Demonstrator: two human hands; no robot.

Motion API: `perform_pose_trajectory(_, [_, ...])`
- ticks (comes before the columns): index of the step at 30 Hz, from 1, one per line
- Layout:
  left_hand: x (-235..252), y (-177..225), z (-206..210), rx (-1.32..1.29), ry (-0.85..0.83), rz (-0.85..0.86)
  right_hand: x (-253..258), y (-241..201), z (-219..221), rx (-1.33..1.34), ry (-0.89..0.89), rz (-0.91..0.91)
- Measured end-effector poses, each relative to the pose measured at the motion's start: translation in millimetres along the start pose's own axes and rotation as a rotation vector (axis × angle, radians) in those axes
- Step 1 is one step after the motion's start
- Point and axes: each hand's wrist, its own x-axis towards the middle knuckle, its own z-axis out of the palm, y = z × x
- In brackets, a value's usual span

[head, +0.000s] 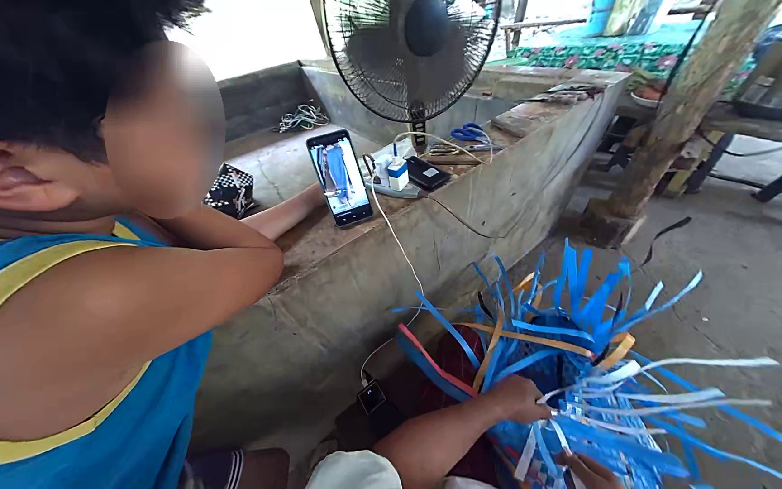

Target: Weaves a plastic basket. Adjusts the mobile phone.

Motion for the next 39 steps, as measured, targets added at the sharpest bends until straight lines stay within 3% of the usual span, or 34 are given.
perform_pose_trajectory(3, [0.1, 7.7, -2.1, -0.063, -0.058, 0.224, -12.3, -11.3, -3.7, 0.309, -0.017, -0.122])
perform_pose_trajectory(6, [-6.8, 34.7, -4.8, -0.091, -0.152, 0.434, -26.6, -48.9, -8.6, 0.557, 0.106, -0.192])
perform_pose_trajectory(9, [-9.2, 53.4, -9.4, 0.024, -0.185, 0.493, -43.1, -70.6, -11.5, 0.496, 0.182, -0.366])
perform_pose_trajectory(12, [-16.3, 47.8, -11.3, 0.049, -0.180, 0.538, -49.1, -84.7, -21.3, 0.424, 0.249, -0.580])
perform_pose_trajectory(14, [-25.4, 37.6, -14.4, 0.049, -0.174, 0.515, -50.4, -90.0, -25.9, 0.401, 0.344, -0.601])
perform_pose_trajectory(16, [-32.5, 20.0, -16.6, 0.045, -0.177, 0.439, -51.9, -86.1, -27.1, 0.217, 0.394, -0.566])
perform_pose_trajectory(20, [-45.0, -11.3, -10.4, 0.019, -0.180, 0.293, -40.5, -57.8, -16.4, -0.268, 0.331, -0.536])
perform_pose_trajectory(23, [-47.9, -18.1, -0.9, -0.040, -0.145, 0.211, -29.3, -30.8, -0.5, -0.491, 0.309, -0.539])
perform_pose_trajectory(30, [-36.7, -25.8, 19.1, -0.062, -0.176, 0.330, -25.9, -30.8, 4.7, -0.342, 0.357, -0.113])
perform_pose_trajectory(32, [-34.6, -31.5, 21.5, -0.092, -0.179, 0.349, -16.3, -23.0, 4.0, -0.354, 0.345, -0.075])
perform_pose_trajectory(36, [-29.9, -26.7, 19.9, -0.179, -0.189, 0.240, -8.4, -7.2, 5.7, -0.356, 0.432, -0.124])
perform_pose_trajectory(39, [-21.5, -16.7, 13.6, -0.202, -0.172, 0.144, -4.9, 7.0, 16.7, -0.388, 0.598, -0.438])
